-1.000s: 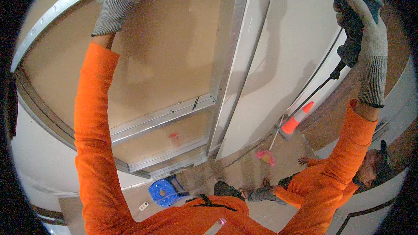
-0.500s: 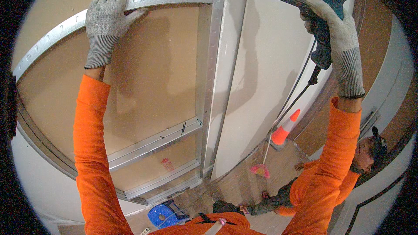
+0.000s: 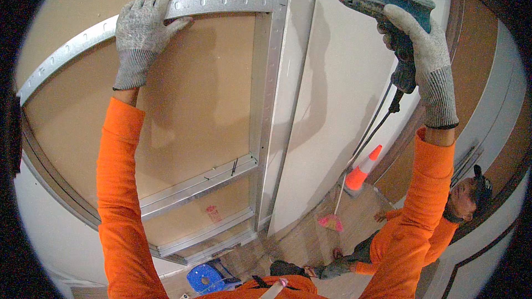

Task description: The person uses a corded drill to secure drywall sheets to a metal ceiling frame. They position the drywall, drive screws into the metal studs, and later kneel to fasten screws near the floor junction. A coworker assists by holding the drywall in place.

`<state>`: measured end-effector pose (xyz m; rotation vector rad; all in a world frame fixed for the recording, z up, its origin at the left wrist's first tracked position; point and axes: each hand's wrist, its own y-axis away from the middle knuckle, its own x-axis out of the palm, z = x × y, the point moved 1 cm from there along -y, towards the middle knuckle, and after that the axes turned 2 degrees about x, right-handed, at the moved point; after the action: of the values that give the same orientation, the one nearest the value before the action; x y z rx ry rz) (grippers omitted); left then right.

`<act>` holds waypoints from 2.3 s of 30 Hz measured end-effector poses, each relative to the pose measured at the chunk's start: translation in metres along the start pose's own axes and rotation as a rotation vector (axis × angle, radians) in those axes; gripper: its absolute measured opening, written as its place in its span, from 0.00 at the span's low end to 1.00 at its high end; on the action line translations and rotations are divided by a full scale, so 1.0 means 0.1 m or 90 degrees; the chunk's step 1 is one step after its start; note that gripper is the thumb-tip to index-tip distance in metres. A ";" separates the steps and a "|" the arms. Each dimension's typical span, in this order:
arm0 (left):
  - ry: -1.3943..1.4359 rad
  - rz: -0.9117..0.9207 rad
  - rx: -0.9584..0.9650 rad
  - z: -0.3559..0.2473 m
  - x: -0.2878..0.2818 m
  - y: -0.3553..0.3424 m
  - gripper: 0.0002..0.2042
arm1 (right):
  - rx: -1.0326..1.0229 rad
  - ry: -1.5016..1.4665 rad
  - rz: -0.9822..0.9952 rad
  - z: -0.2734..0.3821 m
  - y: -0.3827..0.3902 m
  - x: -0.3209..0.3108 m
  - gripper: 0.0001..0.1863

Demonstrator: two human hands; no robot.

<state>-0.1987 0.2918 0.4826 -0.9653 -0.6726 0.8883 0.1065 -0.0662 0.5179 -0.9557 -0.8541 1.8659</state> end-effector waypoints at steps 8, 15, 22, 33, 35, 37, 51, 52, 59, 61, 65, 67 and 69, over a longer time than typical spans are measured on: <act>0.004 0.000 -0.014 0.00 0.05 0.04 0.32 | 0.025 -0.005 0.009 -0.08 -0.08 -0.07 0.27; -0.007 0.007 -0.017 0.00 0.03 0.04 0.32 | 0.012 0.019 0.005 0.00 -0.05 -0.03 0.28; 0.013 0.010 -0.020 0.00 0.07 0.06 0.33 | 0.003 0.030 0.012 -0.04 -0.10 -0.04 0.28; -0.004 -0.008 -0.020 0.00 0.06 0.06 0.33 | 0.004 0.048 0.009 0.03 -0.05 0.00 0.30; -0.007 0.009 -0.019 0.00 0.03 0.03 0.33 | 0.007 0.048 0.021 0.01 -0.10 -0.05 0.31; -0.013 0.065 -0.024 -0.05 -0.05 -0.02 0.33 | 0.021 0.036 0.014 -0.03 -0.12 -0.08 0.28; -0.095 -0.125 -0.011 0.17 -0.21 0.14 0.30 | 0.008 0.064 0.017 -0.11 -0.21 -0.10 0.26; -0.104 -0.117 -0.025 0.16 -0.19 0.13 0.28 | 0.014 0.085 0.022 -0.11 -0.24 -0.14 0.27; -0.144 -0.241 0.028 0.42 0.05 0.06 0.17 | -0.004 0.109 0.050 -0.18 -0.36 -0.20 0.29; -0.147 -0.252 -0.007 0.34 0.05 0.04 0.14 | -0.005 0.122 0.046 -0.19 -0.34 -0.15 0.29; -0.114 -0.335 -0.007 0.40 0.16 0.03 0.09 | -0.004 0.156 0.021 -0.17 -0.31 -0.09 0.30; -0.122 -0.362 0.008 0.48 0.20 0.03 0.07 | -0.005 0.168 0.009 -0.17 -0.33 -0.08 0.31; -0.114 -0.379 0.011 0.50 0.23 0.04 0.07 | -0.003 0.187 0.007 -0.17 -0.35 -0.08 0.31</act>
<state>-0.2298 0.3327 0.5026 -0.6162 -1.0354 0.4513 0.1373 -0.0563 0.5410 -1.2032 -0.6765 1.6789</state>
